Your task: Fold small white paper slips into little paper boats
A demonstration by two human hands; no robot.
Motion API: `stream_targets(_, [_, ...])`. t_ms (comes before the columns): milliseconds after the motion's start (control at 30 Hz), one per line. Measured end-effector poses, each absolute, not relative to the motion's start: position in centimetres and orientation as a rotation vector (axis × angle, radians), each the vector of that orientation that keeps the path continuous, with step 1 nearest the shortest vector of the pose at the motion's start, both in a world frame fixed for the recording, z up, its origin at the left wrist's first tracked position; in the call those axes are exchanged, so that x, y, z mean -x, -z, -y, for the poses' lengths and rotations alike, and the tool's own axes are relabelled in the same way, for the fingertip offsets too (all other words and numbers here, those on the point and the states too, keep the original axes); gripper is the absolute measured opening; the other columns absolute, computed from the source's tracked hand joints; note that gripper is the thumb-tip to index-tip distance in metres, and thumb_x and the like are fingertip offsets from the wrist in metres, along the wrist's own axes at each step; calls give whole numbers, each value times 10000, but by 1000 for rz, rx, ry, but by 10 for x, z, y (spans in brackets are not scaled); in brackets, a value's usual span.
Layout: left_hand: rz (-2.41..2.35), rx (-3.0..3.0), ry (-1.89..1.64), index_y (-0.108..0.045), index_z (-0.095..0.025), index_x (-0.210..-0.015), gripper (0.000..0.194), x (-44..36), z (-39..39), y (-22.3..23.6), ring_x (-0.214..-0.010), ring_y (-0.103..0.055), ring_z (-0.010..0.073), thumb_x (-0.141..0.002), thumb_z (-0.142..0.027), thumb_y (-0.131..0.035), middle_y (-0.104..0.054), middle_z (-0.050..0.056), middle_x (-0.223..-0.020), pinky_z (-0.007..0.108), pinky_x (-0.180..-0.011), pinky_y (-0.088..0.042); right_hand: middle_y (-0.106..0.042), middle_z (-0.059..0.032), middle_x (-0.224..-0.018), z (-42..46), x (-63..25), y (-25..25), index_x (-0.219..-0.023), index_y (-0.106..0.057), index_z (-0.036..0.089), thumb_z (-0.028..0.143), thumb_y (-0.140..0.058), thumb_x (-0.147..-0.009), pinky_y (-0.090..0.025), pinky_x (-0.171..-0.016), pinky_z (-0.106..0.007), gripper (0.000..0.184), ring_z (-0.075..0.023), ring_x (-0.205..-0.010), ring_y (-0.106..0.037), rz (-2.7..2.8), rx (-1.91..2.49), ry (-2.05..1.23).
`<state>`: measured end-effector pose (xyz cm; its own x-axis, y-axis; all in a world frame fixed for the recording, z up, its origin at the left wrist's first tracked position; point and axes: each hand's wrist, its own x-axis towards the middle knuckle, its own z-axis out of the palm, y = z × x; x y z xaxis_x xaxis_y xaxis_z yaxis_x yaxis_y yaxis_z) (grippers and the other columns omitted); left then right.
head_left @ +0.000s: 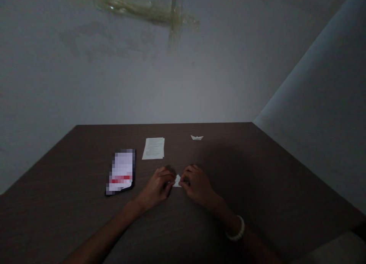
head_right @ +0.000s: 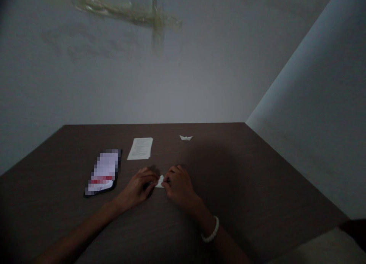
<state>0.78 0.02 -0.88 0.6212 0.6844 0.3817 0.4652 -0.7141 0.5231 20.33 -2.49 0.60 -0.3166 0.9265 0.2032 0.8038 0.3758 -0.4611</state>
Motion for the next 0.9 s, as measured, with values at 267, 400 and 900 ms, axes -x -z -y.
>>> stream_targets(267, [-925,-2455,-795,-663,-181,-873,146,-7,2,5,-983,-530,218,-843,-121,-533,-626,64,-973,389,-913,-425,-628,-23,-915,23,-206,-7,-831,-628,187,176,-629,-864,-364,-842,-317,34,-185,-925,-507,2323,1416,-327])
stream_targets(400, [-931,-2440,-823,-666,-175,-789,156,-8,0,6,-920,-528,209,-841,-116,-531,-624,61,-904,363,-852,-440,-626,-20,-909,24,-205,-6,-834,-610,192,158,-589,-881,-343,-839,-325,62,-186,-918,-504,2350,1420,-275])
stream_targets(900, [-999,-2423,-786,-659,-178,-757,150,-9,2,0,-919,-494,225,-836,-143,-537,-601,62,-892,391,-859,-415,-627,-21,-916,26,-203,-5,-835,-611,205,188,-590,-882,-342,-811,-331,55,-195,-932,-502,2350,1450,-216])
